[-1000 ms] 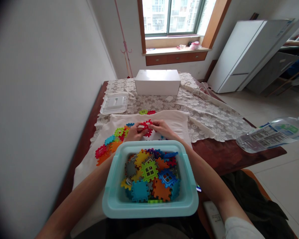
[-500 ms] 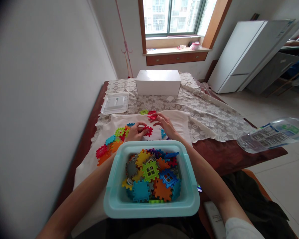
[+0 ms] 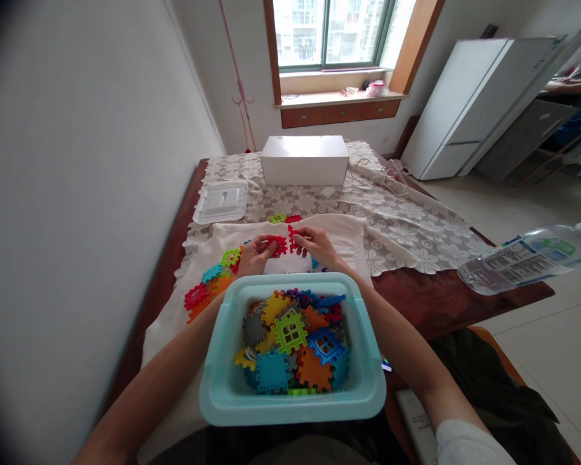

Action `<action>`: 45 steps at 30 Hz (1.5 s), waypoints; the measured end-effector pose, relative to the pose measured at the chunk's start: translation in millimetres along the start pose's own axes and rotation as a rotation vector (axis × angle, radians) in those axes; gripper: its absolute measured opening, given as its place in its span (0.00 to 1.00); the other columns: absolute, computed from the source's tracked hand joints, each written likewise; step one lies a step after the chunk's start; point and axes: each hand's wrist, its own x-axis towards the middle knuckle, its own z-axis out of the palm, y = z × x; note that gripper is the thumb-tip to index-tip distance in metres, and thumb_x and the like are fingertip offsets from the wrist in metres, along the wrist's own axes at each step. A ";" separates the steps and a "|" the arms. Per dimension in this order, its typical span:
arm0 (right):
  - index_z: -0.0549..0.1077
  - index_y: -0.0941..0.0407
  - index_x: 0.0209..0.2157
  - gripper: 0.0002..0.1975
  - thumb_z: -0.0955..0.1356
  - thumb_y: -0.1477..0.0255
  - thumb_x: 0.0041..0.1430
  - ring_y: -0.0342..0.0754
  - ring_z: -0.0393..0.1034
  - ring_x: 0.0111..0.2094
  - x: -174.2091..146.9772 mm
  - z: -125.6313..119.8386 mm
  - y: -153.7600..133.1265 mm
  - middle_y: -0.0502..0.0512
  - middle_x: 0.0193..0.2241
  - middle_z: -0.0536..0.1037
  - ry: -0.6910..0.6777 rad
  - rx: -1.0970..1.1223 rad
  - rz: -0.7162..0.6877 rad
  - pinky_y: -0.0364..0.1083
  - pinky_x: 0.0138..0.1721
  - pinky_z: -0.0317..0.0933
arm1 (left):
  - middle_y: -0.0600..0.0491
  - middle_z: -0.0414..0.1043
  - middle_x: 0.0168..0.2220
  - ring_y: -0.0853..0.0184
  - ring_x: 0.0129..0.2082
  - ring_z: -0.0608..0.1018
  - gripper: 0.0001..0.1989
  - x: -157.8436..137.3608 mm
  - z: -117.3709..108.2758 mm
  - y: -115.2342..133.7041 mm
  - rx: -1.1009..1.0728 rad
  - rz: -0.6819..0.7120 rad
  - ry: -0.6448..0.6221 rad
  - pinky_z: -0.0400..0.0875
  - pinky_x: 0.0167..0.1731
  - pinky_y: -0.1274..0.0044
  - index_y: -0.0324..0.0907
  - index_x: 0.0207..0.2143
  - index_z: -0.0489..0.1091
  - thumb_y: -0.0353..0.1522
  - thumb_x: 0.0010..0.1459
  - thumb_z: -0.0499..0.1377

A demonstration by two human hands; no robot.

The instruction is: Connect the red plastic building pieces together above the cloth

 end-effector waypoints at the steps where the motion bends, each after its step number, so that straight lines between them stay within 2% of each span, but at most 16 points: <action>1: 0.80 0.54 0.38 0.30 0.77 0.40 0.57 0.47 0.69 0.24 -0.7 1.4 0.7 0.51 0.25 0.78 -0.017 -0.011 -0.005 0.48 0.27 0.66 | 0.44 0.88 0.40 0.58 0.39 0.87 0.29 0.2 0.2 0.2 -0.021 -0.014 -0.003 0.83 0.41 0.68 0.39 0.46 0.82 0.50 0.51 0.79; 6: 0.80 0.54 0.36 0.28 0.77 0.41 0.57 0.47 0.69 0.25 -2.2 8.0 3.1 0.51 0.25 0.78 -0.022 -0.024 -0.047 0.49 0.29 0.66 | 0.45 0.88 0.39 0.59 0.37 0.87 0.33 0.0 1.3 3.1 -0.079 -0.076 -0.015 0.85 0.40 0.68 0.39 0.45 0.82 0.52 0.45 0.81; 13: 0.81 0.55 0.37 0.30 0.77 0.40 0.56 0.48 0.72 0.27 -3.7 13.2 0.9 0.52 0.26 0.80 0.010 -0.009 -0.070 0.49 0.31 0.67 | 0.47 0.88 0.37 0.60 0.34 0.87 0.35 -2.3 2.3 4.8 -0.076 -0.073 -0.005 0.86 0.40 0.66 0.39 0.45 0.81 0.54 0.44 0.81; 23: 0.81 0.53 0.34 0.27 0.77 0.42 0.58 0.49 0.73 0.29 -4.9 14.7 7.3 0.53 0.28 0.82 -0.018 -0.082 -0.067 0.49 0.34 0.67 | 0.45 0.88 0.38 0.56 0.36 0.89 0.30 -6.0 2.8 5.4 -0.005 -0.038 0.016 0.87 0.39 0.65 0.40 0.45 0.81 0.51 0.50 0.79; 31: 0.82 0.53 0.35 0.24 0.78 0.46 0.57 0.50 0.75 0.31 -5.9 19.0 6.5 0.54 0.30 0.85 -0.042 -0.052 -0.049 0.51 0.37 0.71 | 0.46 0.87 0.35 0.58 0.32 0.88 0.28 -5.3 1.6 1.6 0.043 0.003 0.026 0.87 0.38 0.65 0.39 0.45 0.80 0.49 0.52 0.78; 38: 0.82 0.53 0.35 0.26 0.78 0.44 0.56 0.51 0.77 0.31 -6.6 22.7 6.6 0.55 0.31 0.85 -0.033 -0.038 -0.038 0.51 0.37 0.72 | 0.46 0.88 0.35 0.57 0.33 0.88 0.22 -5.8 2.2 -3.9 0.134 0.058 0.061 0.86 0.37 0.67 0.41 0.46 0.80 0.45 0.57 0.75; 45: 0.83 0.53 0.36 0.24 0.78 0.46 0.58 0.53 0.78 0.34 -8.4 21.8 4.1 0.56 0.33 0.86 0.002 -0.072 -0.047 0.52 0.40 0.72 | 0.45 0.88 0.36 0.55 0.34 0.89 0.26 -4.9 3.5 -3.7 0.065 0.031 0.017 0.87 0.39 0.65 0.41 0.46 0.79 0.49 0.55 0.76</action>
